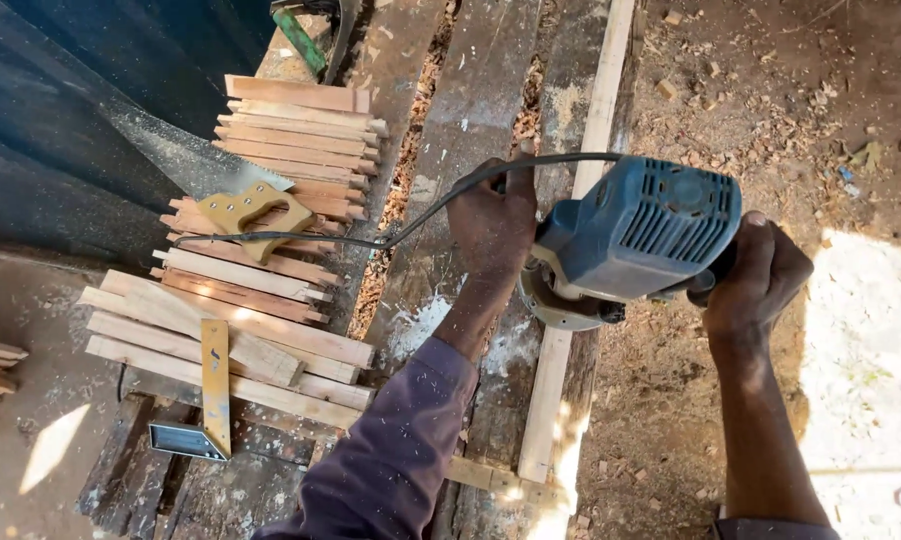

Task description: Using a power router to cut a groove along the edge of a wooden plank on a workbench.

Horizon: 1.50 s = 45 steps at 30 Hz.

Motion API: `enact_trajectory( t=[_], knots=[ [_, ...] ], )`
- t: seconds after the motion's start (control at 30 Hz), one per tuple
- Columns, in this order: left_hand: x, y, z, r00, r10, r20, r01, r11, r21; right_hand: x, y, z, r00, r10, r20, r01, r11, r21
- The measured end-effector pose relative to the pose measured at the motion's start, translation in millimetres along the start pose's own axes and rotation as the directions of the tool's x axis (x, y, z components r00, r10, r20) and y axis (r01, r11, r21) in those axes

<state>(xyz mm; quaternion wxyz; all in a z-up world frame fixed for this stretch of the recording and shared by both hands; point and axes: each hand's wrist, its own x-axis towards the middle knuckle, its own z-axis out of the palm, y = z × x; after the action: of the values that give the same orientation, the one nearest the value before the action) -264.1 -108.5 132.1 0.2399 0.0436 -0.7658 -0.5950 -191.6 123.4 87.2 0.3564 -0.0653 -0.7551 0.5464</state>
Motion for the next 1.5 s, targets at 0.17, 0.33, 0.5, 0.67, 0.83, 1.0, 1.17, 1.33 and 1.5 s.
enact_trajectory(
  t=[0.17,0.33,0.5,0.67,0.83,1.0,1.17,1.33,1.5],
  knots=[
    [-4,-8,-22,0.940,-0.115,0.322,0.196,0.953,-0.232,-2,-9,-3,0.997,-0.011,0.076,0.017,0.997,-0.077],
    [0,-17,-14,0.925,-0.007,0.379,0.144,0.932,-0.332,1,-31,-2,0.976,0.181,0.122,-0.188,0.981,0.050],
    [0,-40,-3,0.969,0.026,0.245,0.043,0.962,-0.271,11,-19,-4,0.935,0.313,0.169,-0.330,0.940,0.087],
    [-10,-50,-9,0.981,0.010,0.194,0.046,0.959,-0.280,6,-2,-3,0.958,0.131,0.256,-0.152,0.986,0.063],
    [-10,-56,-3,0.986,0.008,0.164,0.036,0.965,-0.260,8,-11,3,0.953,0.228,0.202,-0.241,0.970,0.042],
    [-8,-60,-2,0.980,0.164,0.111,-0.136,0.965,-0.222,9,27,-2,0.978,0.125,0.170,-0.141,0.986,0.088],
    [-5,-59,1,0.979,0.134,0.154,-0.092,0.963,-0.254,2,36,-1,0.996,0.064,0.056,-0.069,0.994,0.089],
    [-10,-67,4,0.974,0.135,0.181,-0.091,0.968,-0.233,-8,32,-3,0.994,0.088,0.066,-0.096,0.987,0.130],
    [-9,-65,2,0.980,0.104,0.171,-0.067,0.975,-0.213,-4,51,4,0.998,0.051,-0.044,-0.047,0.995,0.090]
  ],
)
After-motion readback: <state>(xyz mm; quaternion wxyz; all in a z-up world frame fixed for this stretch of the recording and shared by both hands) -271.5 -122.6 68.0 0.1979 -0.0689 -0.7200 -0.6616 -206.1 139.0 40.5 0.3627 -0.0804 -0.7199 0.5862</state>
